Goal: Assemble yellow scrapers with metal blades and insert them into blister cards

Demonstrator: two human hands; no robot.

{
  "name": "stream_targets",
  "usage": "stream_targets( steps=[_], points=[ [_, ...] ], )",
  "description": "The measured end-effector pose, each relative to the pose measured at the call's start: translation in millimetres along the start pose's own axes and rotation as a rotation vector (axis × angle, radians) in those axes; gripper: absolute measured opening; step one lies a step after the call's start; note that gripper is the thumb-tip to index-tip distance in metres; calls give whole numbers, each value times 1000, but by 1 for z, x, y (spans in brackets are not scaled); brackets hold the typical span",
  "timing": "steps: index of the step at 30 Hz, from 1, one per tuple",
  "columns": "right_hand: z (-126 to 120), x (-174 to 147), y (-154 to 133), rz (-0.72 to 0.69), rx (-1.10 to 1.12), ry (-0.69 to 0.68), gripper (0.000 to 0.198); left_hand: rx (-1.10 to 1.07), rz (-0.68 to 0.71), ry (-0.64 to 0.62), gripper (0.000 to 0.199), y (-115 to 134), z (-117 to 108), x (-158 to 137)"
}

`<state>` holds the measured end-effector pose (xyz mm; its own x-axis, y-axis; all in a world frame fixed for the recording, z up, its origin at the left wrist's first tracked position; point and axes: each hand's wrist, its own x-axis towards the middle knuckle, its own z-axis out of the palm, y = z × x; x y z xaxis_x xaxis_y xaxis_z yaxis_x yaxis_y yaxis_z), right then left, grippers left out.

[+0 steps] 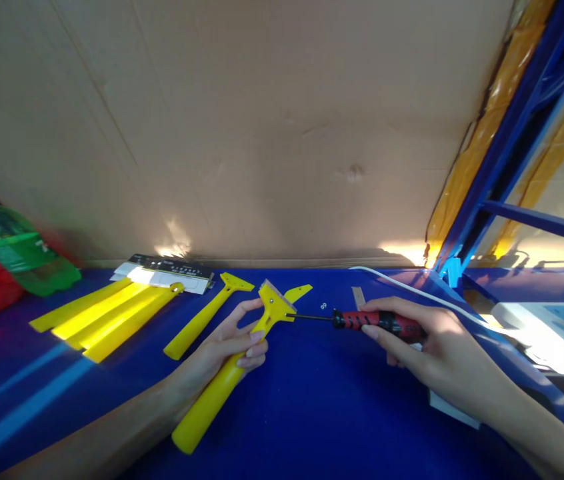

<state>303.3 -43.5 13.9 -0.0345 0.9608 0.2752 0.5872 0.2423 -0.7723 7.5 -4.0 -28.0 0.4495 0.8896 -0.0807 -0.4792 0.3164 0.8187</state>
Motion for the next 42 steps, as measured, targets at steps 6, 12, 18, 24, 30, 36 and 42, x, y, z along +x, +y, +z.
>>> stream_targets(
  steps=[6, 12, 18, 24, 30, 36, 42],
  points=[
    [6, 3, -3, 239, 161, -41, 62, 45, 0, -23, 56, -3, -2, -1],
    [-6, 6, 6, 200, 322, 207, 42, 47, 12, -78, 51, -7, 0, -1],
    [-8, -4, 0, 26, 324, 254, 30, 18, -11, -116, 50, -6, 5, -3],
    [-1, -9, -5, 14, 311, 255, 27, 39, -61, -154, 52, -2, 5, -6],
    [-4, -6, -1, 14, 273, 278, 26, 21, -64, -174, 52, -2, 6, -6],
    [1, -8, -9, 22, 220, 314, 21, 18, -67, -185, 51, -2, 7, -6],
    [1, -12, -9, 70, 155, 318, 24, 1, -66, -189, 50, -5, 2, -3]
  ],
)
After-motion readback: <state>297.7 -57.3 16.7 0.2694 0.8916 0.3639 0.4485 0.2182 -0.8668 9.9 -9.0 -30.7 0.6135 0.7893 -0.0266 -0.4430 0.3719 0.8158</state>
